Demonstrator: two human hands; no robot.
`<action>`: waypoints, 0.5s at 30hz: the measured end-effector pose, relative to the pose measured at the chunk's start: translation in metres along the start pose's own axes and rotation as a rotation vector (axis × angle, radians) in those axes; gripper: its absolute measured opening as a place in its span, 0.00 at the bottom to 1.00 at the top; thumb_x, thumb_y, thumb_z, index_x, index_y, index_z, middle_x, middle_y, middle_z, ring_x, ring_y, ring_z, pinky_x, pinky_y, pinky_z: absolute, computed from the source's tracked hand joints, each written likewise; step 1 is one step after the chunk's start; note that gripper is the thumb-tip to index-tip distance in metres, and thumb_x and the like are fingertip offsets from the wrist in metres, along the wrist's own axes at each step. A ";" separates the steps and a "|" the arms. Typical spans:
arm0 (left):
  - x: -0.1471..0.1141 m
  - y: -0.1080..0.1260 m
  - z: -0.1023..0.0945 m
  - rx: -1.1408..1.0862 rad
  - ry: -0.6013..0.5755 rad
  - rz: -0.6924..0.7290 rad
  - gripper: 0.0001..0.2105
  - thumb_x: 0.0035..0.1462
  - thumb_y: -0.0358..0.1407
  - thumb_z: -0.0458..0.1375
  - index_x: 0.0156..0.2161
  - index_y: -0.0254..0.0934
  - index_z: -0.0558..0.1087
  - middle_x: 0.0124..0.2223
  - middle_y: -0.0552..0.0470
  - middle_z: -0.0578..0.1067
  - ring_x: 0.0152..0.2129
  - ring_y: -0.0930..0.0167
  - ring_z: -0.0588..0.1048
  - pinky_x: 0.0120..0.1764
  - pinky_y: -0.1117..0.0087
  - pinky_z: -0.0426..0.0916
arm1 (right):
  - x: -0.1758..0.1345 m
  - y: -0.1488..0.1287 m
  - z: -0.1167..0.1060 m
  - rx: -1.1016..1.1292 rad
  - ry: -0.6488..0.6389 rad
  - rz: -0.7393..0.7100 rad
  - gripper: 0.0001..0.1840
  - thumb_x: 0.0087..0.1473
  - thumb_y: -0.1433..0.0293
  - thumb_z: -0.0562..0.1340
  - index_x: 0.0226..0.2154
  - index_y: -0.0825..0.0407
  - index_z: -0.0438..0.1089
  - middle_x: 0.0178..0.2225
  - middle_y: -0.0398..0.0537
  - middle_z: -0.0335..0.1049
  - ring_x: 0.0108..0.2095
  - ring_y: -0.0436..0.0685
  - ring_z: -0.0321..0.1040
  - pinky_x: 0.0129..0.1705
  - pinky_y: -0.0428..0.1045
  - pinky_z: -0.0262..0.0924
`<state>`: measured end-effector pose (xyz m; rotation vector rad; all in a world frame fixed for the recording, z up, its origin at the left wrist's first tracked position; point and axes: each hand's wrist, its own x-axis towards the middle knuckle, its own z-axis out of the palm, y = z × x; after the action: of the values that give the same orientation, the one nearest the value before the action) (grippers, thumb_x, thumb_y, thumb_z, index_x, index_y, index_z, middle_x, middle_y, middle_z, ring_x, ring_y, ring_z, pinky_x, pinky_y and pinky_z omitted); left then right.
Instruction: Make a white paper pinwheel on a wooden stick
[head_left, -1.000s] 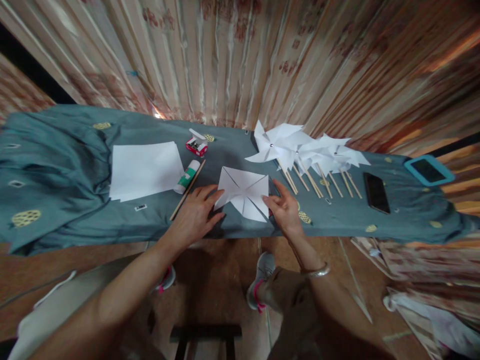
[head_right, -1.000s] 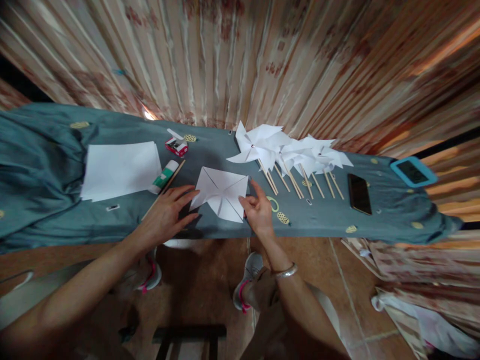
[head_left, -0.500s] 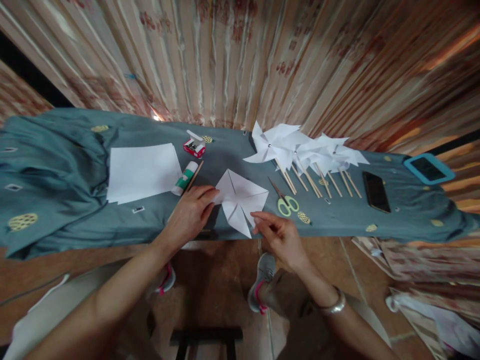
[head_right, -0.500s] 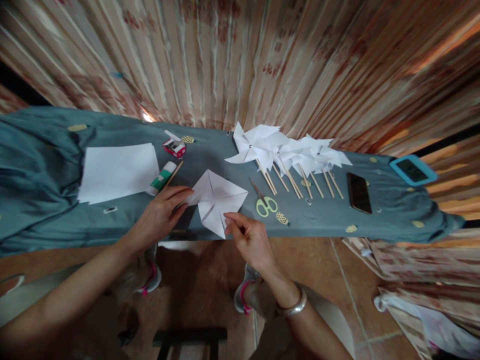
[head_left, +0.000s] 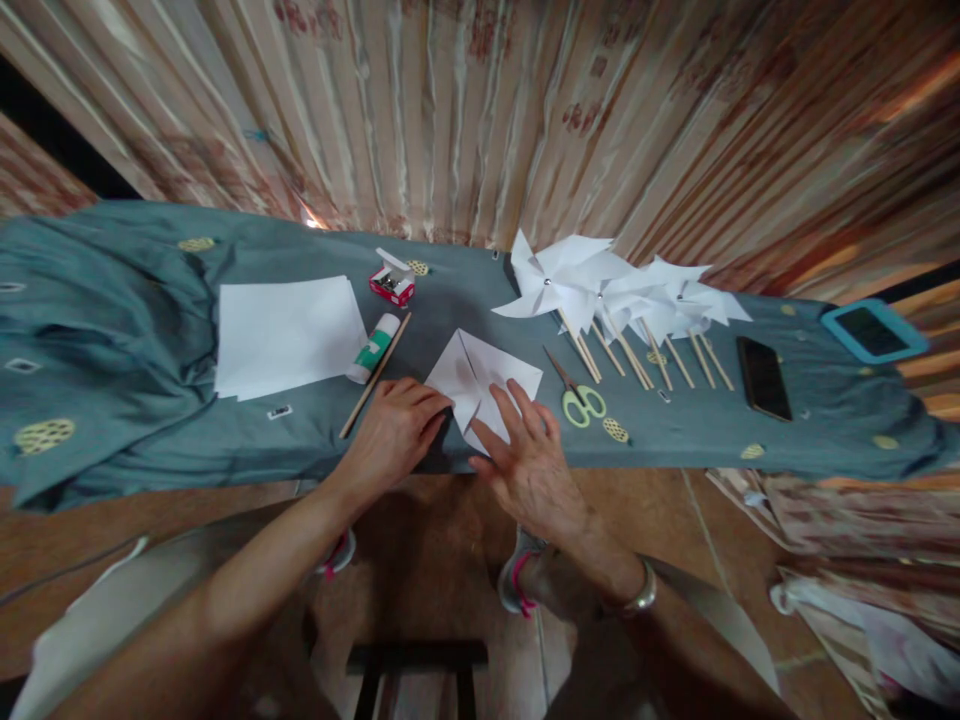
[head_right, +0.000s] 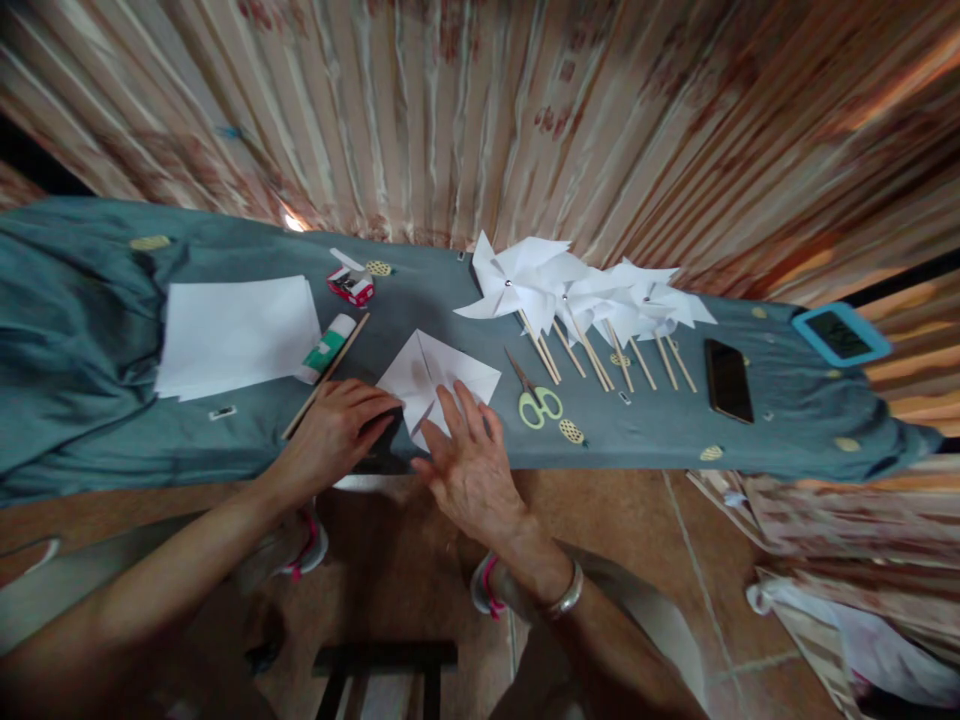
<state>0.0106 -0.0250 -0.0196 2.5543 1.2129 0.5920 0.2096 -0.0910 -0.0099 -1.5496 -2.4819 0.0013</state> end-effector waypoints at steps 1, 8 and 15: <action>0.000 0.000 0.000 -0.003 -0.004 -0.004 0.10 0.61 0.30 0.53 0.42 0.35 0.75 0.41 0.45 0.79 0.38 0.62 0.72 0.41 0.59 0.63 | 0.001 0.000 0.002 0.000 -0.018 0.003 0.21 0.61 0.60 0.55 0.53 0.50 0.65 0.66 0.59 0.49 0.68 0.68 0.36 0.60 0.65 0.44; 0.000 0.000 0.002 0.031 -0.005 0.023 0.07 0.60 0.31 0.55 0.41 0.36 0.75 0.40 0.46 0.79 0.38 0.62 0.72 0.41 0.60 0.63 | 0.000 0.001 0.011 0.007 -0.044 -0.003 0.27 0.57 0.56 0.60 0.56 0.51 0.63 0.66 0.63 0.47 0.67 0.71 0.37 0.60 0.65 0.44; 0.004 0.002 0.005 0.022 -0.013 0.028 0.07 0.59 0.32 0.55 0.40 0.36 0.75 0.40 0.47 0.79 0.38 0.63 0.73 0.41 0.60 0.63 | -0.002 0.004 0.016 0.018 -0.040 -0.019 0.31 0.56 0.54 0.61 0.58 0.49 0.60 0.66 0.64 0.45 0.68 0.72 0.35 0.60 0.66 0.44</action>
<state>0.0166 -0.0238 -0.0225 2.5932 1.1881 0.5705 0.2109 -0.0894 -0.0268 -1.5337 -2.5194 0.0519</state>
